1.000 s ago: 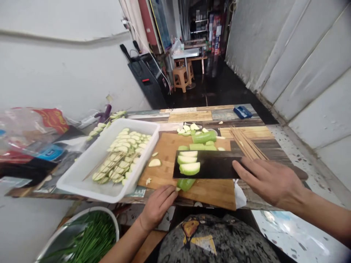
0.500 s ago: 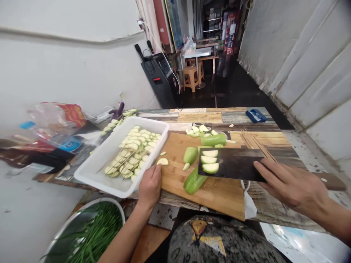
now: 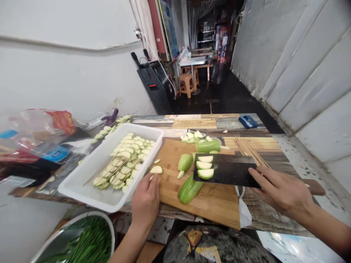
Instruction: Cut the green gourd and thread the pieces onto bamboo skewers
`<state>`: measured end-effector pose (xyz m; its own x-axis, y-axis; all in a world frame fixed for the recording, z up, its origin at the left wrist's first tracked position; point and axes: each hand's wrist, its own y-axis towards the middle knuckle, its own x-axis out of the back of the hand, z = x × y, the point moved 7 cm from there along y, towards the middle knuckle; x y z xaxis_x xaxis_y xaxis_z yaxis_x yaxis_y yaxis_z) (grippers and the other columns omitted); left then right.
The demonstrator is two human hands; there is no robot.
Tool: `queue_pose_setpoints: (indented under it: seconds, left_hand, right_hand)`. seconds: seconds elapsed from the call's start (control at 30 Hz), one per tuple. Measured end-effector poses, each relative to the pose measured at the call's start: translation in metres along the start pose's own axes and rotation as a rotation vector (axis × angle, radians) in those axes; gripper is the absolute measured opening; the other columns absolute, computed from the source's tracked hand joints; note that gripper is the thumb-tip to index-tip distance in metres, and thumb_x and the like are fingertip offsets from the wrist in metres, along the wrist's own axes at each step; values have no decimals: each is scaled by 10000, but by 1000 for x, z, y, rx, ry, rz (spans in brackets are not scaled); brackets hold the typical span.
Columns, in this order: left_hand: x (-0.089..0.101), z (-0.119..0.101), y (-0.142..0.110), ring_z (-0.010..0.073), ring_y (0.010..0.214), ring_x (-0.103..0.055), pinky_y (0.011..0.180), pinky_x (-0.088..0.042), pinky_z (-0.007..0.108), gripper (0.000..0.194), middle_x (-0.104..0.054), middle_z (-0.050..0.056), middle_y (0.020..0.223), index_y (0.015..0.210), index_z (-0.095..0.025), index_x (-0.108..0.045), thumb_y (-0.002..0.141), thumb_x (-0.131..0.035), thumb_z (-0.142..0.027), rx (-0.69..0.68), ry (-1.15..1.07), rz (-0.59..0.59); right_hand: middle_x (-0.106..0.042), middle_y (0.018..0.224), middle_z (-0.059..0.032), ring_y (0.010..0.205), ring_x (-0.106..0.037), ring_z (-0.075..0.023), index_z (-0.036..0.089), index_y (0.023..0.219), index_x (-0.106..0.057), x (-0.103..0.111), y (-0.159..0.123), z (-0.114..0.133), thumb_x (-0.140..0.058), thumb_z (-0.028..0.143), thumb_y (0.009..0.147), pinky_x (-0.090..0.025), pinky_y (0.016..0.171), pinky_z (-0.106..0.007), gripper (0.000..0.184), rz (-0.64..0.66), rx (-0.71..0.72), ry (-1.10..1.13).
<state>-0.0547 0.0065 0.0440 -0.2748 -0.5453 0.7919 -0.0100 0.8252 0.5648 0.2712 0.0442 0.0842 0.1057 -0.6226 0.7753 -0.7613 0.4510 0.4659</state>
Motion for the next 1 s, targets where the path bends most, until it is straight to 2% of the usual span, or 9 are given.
queue_pose_setpoints:
  seconds: [0.07, 0.17, 0.23, 0.3, 0.53, 0.73, 0.83, 0.93, 1.0]
  left_hand:
    - [0, -32, 15, 253, 1112, -473, 940, -385, 417, 417, -535, 136, 1179, 1238, -153, -440, 830, -478, -229, -125, -21, 21]
    - [-19, -88, 38, 268, 1291, -272, 1035, -282, 463, 590, -331, 134, 1393, 1346, -149, -293, 828, -476, -364, -396, -170, 253]
    - [-32, -114, 49, 238, 1323, -205, 1063, -226, 475, 519, -285, 93, 1426, 1349, -192, -298, 864, -413, -336, -539, -204, 385]
    - [-44, -126, 55, 203, 1326, -206, 1075, -200, 477, 456, -328, 62, 1409, 1338, -218, -321, 889, -358, -292, -615, -226, 475]
    - [-67, -108, 59, 163, 1308, -254, 1071, -239, 444, 435, -363, 62, 1390, 1329, -219, -341, 895, -334, -228, -587, -317, 543]
    - [-75, -83, 65, 160, 1279, -317, 1047, -299, 423, 450, -380, 73, 1379, 1345, -214, -309, 895, -331, -225, -439, -343, 484]
    - [-74, -76, 62, 178, 1244, -378, 1020, -343, 431, 434, -423, 82, 1347, 1316, -220, -364, 883, -369, -214, -409, -382, 393]
    - [-69, -63, 55, 190, 1198, -438, 983, -398, 414, 406, -461, 86, 1314, 1268, -222, -429, 863, -417, -203, -333, -424, 240]
    - [-63, -48, 50, 187, 1156, -477, 962, -424, 402, 382, -507, 75, 1264, 1233, -228, -462, 855, -425, -186, -234, -423, 97]
  right_hand:
    - [-636, 980, -130, 832, -600, -211, 102, 1051, -584, -1, 6, 2, -554, 283, 820, -471, 683, -311, 295, -14, 29, 26]
    - [-627, 990, -147, 825, -603, -224, 84, 1062, -579, -4, 16, 7, -512, 256, 842, -483, 646, -323, 288, 21, 72, 45]
    - [-626, 982, -149, 815, -604, -218, 79, 1064, -580, -4, 22, 11, -494, 208, 844, -489, 641, -325, 269, 39, 96, 58]
    - [-635, 953, -143, 801, -606, -206, 79, 1053, -589, -2, 26, 14, -472, 156, 843, -496, 648, -326, 253, 41, 110, 68]
    - [-647, 850, -113, 724, -593, -184, 89, 944, -624, 6, 23, 14, -449, 108, 842, -502, 628, -328, 203, 30, 162, 47]
    - [-637, 881, -104, 791, -588, -177, 119, 946, -611, 14, -13, -19, -464, 229, 863, -481, 694, -314, 201, -21, 80, 52]
    - [-637, 918, -95, 775, -591, -177, 133, 935, -626, 7, -26, -49, -492, 333, 844, -459, 661, -288, 258, -1, -94, -56]
    - [-630, 892, -59, 645, -583, -142, 160, 879, -648, -16, -23, -92, -469, 367, 839, -380, 513, -246, 276, 146, -474, -96]
    - [-609, 915, -48, 696, -590, -151, 175, 907, -637, -41, -12, -114, -434, 388, 848, -366, 512, -241, 300, 292, -697, -43]
